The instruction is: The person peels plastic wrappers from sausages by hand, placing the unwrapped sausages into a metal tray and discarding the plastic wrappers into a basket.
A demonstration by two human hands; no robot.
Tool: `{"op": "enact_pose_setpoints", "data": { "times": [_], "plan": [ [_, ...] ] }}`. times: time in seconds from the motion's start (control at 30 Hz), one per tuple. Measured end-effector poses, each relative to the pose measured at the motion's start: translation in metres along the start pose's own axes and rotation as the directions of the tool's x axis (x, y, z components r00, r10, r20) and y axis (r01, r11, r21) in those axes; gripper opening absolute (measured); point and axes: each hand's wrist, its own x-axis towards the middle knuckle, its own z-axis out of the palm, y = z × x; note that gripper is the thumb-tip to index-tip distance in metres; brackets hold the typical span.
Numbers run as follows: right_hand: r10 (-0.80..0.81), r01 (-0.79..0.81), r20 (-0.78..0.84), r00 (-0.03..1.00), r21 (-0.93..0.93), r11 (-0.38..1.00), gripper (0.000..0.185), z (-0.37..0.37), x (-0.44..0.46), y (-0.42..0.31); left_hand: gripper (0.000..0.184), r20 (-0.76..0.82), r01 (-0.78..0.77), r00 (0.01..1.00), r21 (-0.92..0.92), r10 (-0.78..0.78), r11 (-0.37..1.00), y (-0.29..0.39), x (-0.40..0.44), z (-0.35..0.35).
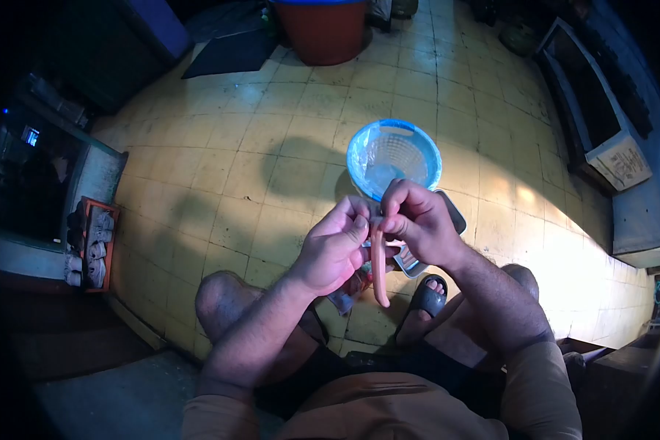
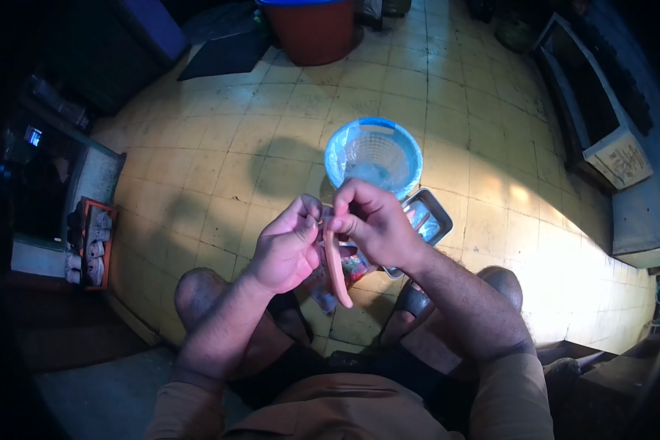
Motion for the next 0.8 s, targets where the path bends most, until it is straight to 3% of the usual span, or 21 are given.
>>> {"op": "enact_pose_setpoints", "data": {
  "times": [0.03,0.07,0.1,0.13,0.17,0.23,0.27,0.33,0.47,0.53,0.63,0.67,0.73,0.77,0.8],
  "plan": [
    [-0.002,0.002,0.002,1.000,-0.001,1.000,0.015,-0.001,0.001,0.001,0.013,0.001,-0.002,1.000,0.001,0.002,1.000,-0.002,0.002,-0.002],
    [-0.035,0.034,-0.089,0.995,-0.010,0.999,0.015,-0.001,0.001,0.001,0.022,0.001,-0.107,0.994,0.304,0.112,0.947,-0.005,0.004,-0.007],
    [-0.069,0.066,-0.179,0.981,-0.022,0.998,0.015,-0.002,0.002,0.002,0.033,0.033,-0.195,0.976,0.575,0.215,0.794,-0.007,0.005,-0.011],
    [-0.122,0.116,-0.172,0.978,-0.045,0.992,0.014,-0.003,0.003,0.004,0.037,-0.015,-0.140,0.981,0.633,0.194,0.761,-0.009,0.004,-0.013],
    [-0.122,0.116,-0.170,0.978,-0.045,0.992,0.014,-0.003,0.004,0.003,0.037,-0.015,-0.141,0.981,0.634,0.195,0.761,-0.012,0.003,-0.014],
    [-0.171,0.158,-0.115,0.979,-0.113,0.981,0.014,-0.001,0.004,-0.001,0.035,-0.103,-0.133,0.978,0.351,0.179,0.927,-0.016,0.001,-0.009],
    [-0.171,0.158,-0.115,0.979,-0.113,0.981,0.014,-0.003,0.005,0.000,0.035,-0.103,-0.133,0.978,0.351,0.179,0.927,-0.016,0.001,-0.007],
    [-0.300,0.279,-0.029,0.953,-0.295,0.914,0.013,-0.008,0.007,0.003,0.028,-0.135,-0.096,0.983,0.185,0.122,0.978,-0.017,0.001,-0.005],
    [-0.305,0.275,0.015,0.952,-0.477,0.835,0.015,-0.008,0.005,-0.007,0.024,-0.102,-0.095,0.988,0.196,0.117,0.976,-0.020,0.000,-0.015],
    [-0.467,0.371,0.100,0.879,-0.758,0.536,0.016,-0.004,0.006,-0.008,0.024,-0.262,-0.162,0.940,0.228,0.220,0.960,-0.028,0.003,-0.011],
    [-0.482,0.362,0.093,0.871,-0.785,0.502,0.016,0.001,0.006,-0.006,0.024,-0.282,-0.167,0.934,0.193,0.218,0.967,-0.030,0.002,-0.015],
    [-0.483,0.363,0.094,0.871,-0.785,0.502,0.016,-0.001,0.006,-0.005,0.024,-0.282,-0.168,0.934,0.194,0.218,0.967,-0.028,0.001,-0.016],
    [-0.328,0.291,0.030,0.944,-0.542,0.789,0.015,-0.007,0.006,0.001,0.024,-0.226,-0.088,0.970,0.030,0.092,0.996,-0.021,0.000,-0.017],
    [-0.329,0.293,0.031,0.944,-0.541,0.788,0.015,-0.008,0.004,0.001,0.024,-0.226,-0.089,0.970,0.031,0.094,0.996,-0.018,0.001,-0.016],
    [-0.262,0.245,-0.013,0.965,-0.320,0.915,0.015,-0.008,0.002,0.001,0.024,-0.198,-0.109,0.970,0.154,0.139,0.982,-0.016,0.001,-0.016]
  ]
}}
